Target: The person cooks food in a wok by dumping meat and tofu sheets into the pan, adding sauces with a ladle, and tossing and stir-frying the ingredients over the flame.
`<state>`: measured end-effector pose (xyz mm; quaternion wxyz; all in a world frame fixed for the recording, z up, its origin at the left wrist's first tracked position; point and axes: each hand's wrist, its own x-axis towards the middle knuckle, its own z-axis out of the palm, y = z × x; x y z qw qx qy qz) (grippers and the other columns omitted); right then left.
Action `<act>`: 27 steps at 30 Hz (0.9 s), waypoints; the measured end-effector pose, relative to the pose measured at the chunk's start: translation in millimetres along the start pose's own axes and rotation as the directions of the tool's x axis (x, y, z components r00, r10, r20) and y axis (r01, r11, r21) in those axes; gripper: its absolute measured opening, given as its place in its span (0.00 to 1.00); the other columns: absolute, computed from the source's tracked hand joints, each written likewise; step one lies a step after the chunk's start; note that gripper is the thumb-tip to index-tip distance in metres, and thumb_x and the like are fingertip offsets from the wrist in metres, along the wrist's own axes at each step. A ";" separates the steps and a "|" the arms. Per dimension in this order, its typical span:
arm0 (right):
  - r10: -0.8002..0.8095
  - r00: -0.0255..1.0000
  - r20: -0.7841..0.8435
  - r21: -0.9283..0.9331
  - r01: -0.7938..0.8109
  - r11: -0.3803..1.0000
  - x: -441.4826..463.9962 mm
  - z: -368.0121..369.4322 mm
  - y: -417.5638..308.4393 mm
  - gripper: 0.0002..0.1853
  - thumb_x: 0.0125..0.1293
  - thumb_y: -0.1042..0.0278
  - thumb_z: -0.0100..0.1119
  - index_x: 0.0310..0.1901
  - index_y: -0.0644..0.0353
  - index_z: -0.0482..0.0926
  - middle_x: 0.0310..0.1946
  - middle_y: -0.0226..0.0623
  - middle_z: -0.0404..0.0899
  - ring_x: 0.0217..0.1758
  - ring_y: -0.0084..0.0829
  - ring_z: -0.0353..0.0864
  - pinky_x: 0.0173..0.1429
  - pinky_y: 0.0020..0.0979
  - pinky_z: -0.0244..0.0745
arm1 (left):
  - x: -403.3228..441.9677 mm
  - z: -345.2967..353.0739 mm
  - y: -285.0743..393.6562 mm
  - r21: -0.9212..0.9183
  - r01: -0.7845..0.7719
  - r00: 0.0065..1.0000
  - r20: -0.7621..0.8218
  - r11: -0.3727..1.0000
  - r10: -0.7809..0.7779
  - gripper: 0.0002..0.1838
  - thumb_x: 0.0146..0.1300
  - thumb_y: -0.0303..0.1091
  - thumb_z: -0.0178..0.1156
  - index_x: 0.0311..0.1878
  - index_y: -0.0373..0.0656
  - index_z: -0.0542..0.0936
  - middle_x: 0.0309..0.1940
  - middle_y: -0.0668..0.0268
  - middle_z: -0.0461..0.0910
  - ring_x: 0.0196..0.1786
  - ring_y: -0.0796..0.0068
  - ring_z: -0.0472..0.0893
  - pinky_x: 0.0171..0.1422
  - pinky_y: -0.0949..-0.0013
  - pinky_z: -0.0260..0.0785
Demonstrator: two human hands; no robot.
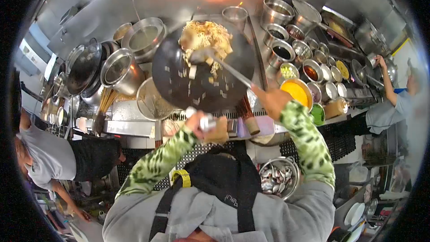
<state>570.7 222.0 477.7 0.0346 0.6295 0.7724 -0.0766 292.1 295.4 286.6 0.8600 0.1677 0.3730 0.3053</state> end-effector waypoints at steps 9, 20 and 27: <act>0.144 0.976 0.163 -0.117 -0.125 0.985 28.6 -47.4 -36.7 0.31 0.61 0.68 0.57 0.68 0.48 0.64 0.34 0.52 0.79 0.41 0.48 0.81 0.44 0.45 0.76 | 22.2 21.2 55.2 -0.066 0.105 0.994 -0.019 0.992 -0.107 0.11 0.66 0.44 0.53 0.42 0.48 0.75 0.35 0.62 0.80 0.40 0.60 0.81 0.43 0.55 0.78; -0.153 0.985 0.077 0.180 0.137 0.974 -54.0 -64.7 8.9 0.31 0.60 0.69 0.59 0.67 0.54 0.66 0.43 0.49 0.80 0.37 0.49 0.81 0.42 0.42 0.75 | -5.6 25.9 57.0 -0.056 -0.016 0.999 0.044 0.998 0.018 0.09 0.63 0.43 0.54 0.37 0.48 0.75 0.32 0.64 0.79 0.38 0.61 0.80 0.39 0.52 0.75; -0.025 0.984 0.177 0.040 0.018 0.999 -3.0 -53.1 -6.0 0.34 0.59 0.67 0.59 0.69 0.47 0.62 0.45 0.47 0.80 0.44 0.48 0.81 0.53 0.42 0.75 | 14.4 45.3 79.1 -0.027 -0.013 0.998 -0.056 1.000 0.011 0.09 0.63 0.43 0.54 0.41 0.50 0.75 0.36 0.64 0.79 0.42 0.62 0.81 0.44 0.53 0.76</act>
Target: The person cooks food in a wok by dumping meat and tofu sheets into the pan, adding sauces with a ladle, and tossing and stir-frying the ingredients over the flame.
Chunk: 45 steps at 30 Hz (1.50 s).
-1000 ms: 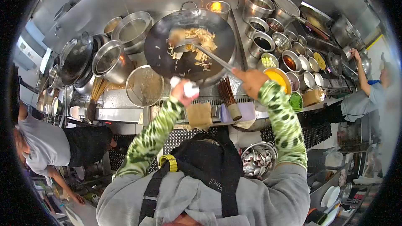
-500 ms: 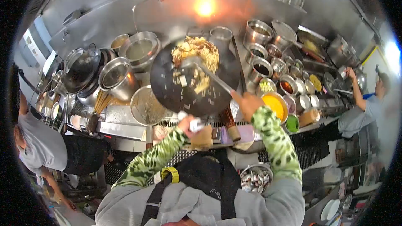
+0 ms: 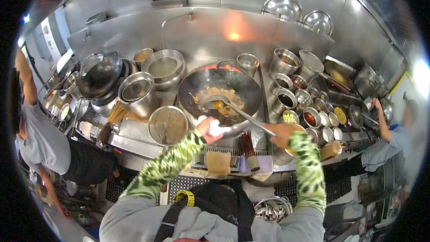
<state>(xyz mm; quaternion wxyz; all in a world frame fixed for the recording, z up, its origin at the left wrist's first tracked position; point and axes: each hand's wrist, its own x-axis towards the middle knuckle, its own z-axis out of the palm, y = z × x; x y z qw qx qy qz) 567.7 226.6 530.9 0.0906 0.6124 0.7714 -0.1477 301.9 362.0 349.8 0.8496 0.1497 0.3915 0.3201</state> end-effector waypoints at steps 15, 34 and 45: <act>0.257 0.966 -0.040 0.930 -0.058 0.363 9.8 15.2 -25.3 0.37 0.58 0.79 0.52 0.71 0.67 0.53 0.26 0.38 0.76 0.18 0.25 0.74 0.19 0.28 0.71 | -22.1 -4.0 -20.4 0.169 -0.211 0.967 -0.110 0.963 0.231 0.10 0.59 0.38 0.58 0.39 0.42 0.76 0.30 0.62 0.79 0.28 0.61 0.81 0.25 0.62 0.75; -0.178 0.983 0.054 0.583 -0.175 -0.793 80.1 83.3 -40.2 0.08 0.69 0.66 0.49 0.40 0.63 0.73 0.22 0.29 0.76 0.20 0.22 0.74 0.25 0.24 0.75 | 34.5 -44.7 -1.1 0.096 -0.039 0.998 -0.039 0.995 0.042 0.08 0.63 0.43 0.53 0.36 0.52 0.76 0.26 0.68 0.79 0.28 0.64 0.81 0.24 0.60 0.73; -0.035 0.998 0.054 0.588 -0.060 -0.807 96.8 65.7 -51.3 0.04 0.63 0.73 0.55 0.32 0.60 0.71 0.25 0.34 0.76 0.21 0.20 0.75 0.21 0.20 0.71 | 54.1 -16.0 15.8 0.105 -0.030 0.987 -0.154 0.994 0.046 0.09 0.61 0.48 0.54 0.37 0.57 0.77 0.32 0.71 0.81 0.38 0.67 0.80 0.34 0.60 0.70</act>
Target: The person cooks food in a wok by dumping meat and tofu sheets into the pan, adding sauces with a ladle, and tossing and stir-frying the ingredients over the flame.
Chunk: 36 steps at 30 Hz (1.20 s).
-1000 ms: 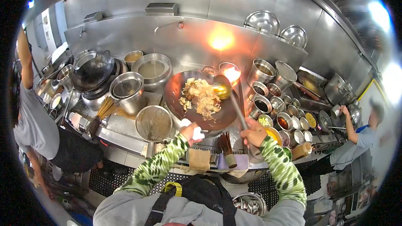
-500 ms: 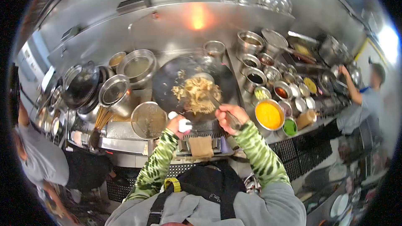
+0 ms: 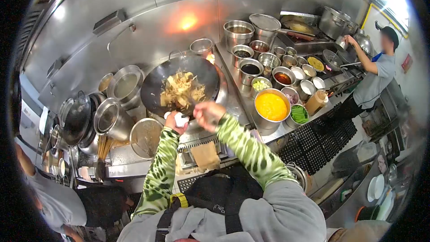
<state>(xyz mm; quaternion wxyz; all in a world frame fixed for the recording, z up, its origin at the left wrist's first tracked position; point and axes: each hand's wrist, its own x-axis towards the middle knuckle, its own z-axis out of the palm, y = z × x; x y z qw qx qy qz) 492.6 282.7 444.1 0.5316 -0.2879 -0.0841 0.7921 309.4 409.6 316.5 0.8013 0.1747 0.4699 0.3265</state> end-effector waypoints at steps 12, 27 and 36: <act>-0.411 0.871 0.267 -0.839 0.000 -0.544 -43.8 -29.4 23.2 0.35 0.60 0.71 0.49 0.71 0.62 0.54 0.40 0.62 0.75 0.42 0.58 0.77 0.50 0.48 0.73 | -18.6 2.7 -7.7 -0.199 0.000 0.987 0.160 0.980 0.032 0.19 0.56 0.54 0.66 0.42 0.52 0.76 0.35 0.62 0.81 0.37 0.58 0.82 0.35 0.59 0.77; -0.419 0.853 0.311 -0.821 0.019 -0.571 5.6 -76.5 8.0 0.34 0.58 0.69 0.55 0.68 0.64 0.61 0.40 0.64 0.77 0.43 0.58 0.78 0.50 0.49 0.73 | -6.9 -0.3 -11.1 -0.191 0.005 0.997 0.077 0.981 0.010 0.08 0.56 0.43 0.60 0.36 0.53 0.76 0.31 0.69 0.79 0.36 0.64 0.80 0.33 0.60 0.72; -0.340 0.939 -0.041 -0.945 -0.147 -0.293 -60.0 -31.0 -9.6 0.32 0.55 0.68 0.61 0.64 0.65 0.69 0.38 0.61 0.80 0.35 0.44 0.83 0.44 0.37 0.75 | 1.6 -0.2 -13.1 -0.168 0.021 0.997 0.081 0.985 -0.007 0.08 0.57 0.43 0.59 0.35 0.52 0.76 0.27 0.68 0.79 0.33 0.66 0.80 0.30 0.61 0.72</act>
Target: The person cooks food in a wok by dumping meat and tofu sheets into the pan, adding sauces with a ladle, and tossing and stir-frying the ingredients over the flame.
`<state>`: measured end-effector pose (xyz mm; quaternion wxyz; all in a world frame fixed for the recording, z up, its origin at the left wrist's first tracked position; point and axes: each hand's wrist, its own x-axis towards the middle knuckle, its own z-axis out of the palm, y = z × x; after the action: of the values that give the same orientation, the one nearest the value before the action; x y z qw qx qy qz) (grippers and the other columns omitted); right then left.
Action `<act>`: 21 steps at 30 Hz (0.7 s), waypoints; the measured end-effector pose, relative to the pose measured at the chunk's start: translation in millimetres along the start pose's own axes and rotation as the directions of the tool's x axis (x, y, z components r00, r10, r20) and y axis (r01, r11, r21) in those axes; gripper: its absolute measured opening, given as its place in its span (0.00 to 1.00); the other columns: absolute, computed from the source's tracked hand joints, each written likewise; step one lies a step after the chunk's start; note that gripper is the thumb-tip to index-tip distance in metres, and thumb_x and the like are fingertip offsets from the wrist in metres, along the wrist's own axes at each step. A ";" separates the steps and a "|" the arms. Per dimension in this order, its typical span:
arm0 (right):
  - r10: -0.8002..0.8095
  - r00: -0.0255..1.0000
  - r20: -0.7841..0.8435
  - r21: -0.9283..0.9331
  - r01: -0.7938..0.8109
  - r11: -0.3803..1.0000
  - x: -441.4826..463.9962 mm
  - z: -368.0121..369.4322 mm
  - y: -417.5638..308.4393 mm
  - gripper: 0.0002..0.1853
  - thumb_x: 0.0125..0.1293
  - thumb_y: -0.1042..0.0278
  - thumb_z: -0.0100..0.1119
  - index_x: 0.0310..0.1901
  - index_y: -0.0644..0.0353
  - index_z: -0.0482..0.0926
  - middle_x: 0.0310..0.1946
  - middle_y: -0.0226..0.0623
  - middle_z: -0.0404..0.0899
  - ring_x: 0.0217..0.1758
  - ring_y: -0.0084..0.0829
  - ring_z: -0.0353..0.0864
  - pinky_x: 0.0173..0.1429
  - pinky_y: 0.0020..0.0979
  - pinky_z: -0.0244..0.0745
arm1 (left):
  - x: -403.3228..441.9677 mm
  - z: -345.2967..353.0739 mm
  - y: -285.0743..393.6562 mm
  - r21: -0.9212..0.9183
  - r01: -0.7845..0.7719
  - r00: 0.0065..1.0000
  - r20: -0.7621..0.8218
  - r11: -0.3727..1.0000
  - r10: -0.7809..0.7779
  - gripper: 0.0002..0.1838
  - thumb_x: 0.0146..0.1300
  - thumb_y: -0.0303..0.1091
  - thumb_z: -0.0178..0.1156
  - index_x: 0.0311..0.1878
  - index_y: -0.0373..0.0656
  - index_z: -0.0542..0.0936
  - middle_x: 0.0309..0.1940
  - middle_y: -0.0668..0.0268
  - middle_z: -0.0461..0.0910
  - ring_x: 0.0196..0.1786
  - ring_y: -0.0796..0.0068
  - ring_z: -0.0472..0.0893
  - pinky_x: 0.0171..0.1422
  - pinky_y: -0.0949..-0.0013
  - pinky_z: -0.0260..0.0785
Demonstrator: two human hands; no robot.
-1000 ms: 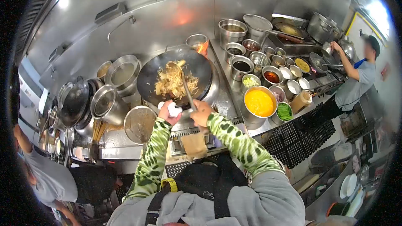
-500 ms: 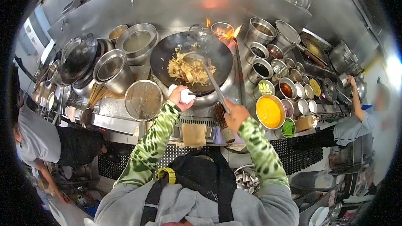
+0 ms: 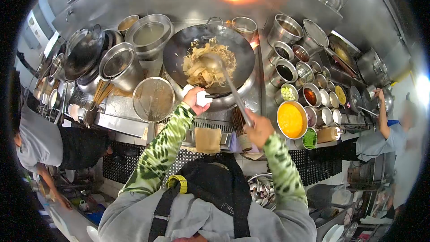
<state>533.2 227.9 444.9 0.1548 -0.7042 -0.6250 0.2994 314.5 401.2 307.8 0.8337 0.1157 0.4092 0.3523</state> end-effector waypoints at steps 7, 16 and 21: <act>0.024 0.978 -0.209 0.282 0.037 0.959 147.2 29.8 9.8 0.33 0.56 0.68 0.57 0.65 0.64 0.67 0.34 0.56 0.82 0.29 0.38 0.83 0.38 0.34 0.77 | 0.5 7.0 -1.6 -0.009 -0.022 0.998 -0.052 1.000 0.022 0.07 0.59 0.41 0.56 0.38 0.53 0.75 0.29 0.69 0.78 0.33 0.66 0.79 0.29 0.60 0.71; -0.313 0.933 0.179 -0.284 0.353 0.891 58.5 9.7 73.5 0.37 0.62 0.71 0.52 0.73 0.41 0.55 0.36 0.56 0.77 0.35 0.50 0.81 0.44 0.45 0.77 | 29.6 -7.0 -3.7 0.100 -0.041 0.998 -0.046 0.994 0.045 0.07 0.58 0.42 0.56 0.36 0.53 0.75 0.28 0.68 0.78 0.33 0.66 0.80 0.27 0.59 0.71; -0.192 0.978 -0.083 -0.576 0.110 0.810 -16.8 -17.3 25.9 0.32 0.64 0.70 0.49 0.71 0.44 0.59 0.36 0.51 0.76 0.34 0.54 0.79 0.40 0.49 0.75 | 25.6 -4.7 -21.7 0.021 -0.089 0.980 -0.175 0.996 0.092 0.08 0.62 0.42 0.54 0.39 0.52 0.74 0.30 0.66 0.78 0.34 0.64 0.79 0.29 0.59 0.72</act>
<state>563.6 209.8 446.8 0.0042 -0.6852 -0.7274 0.0373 332.3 402.5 279.0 0.7768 0.1079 0.4775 0.3960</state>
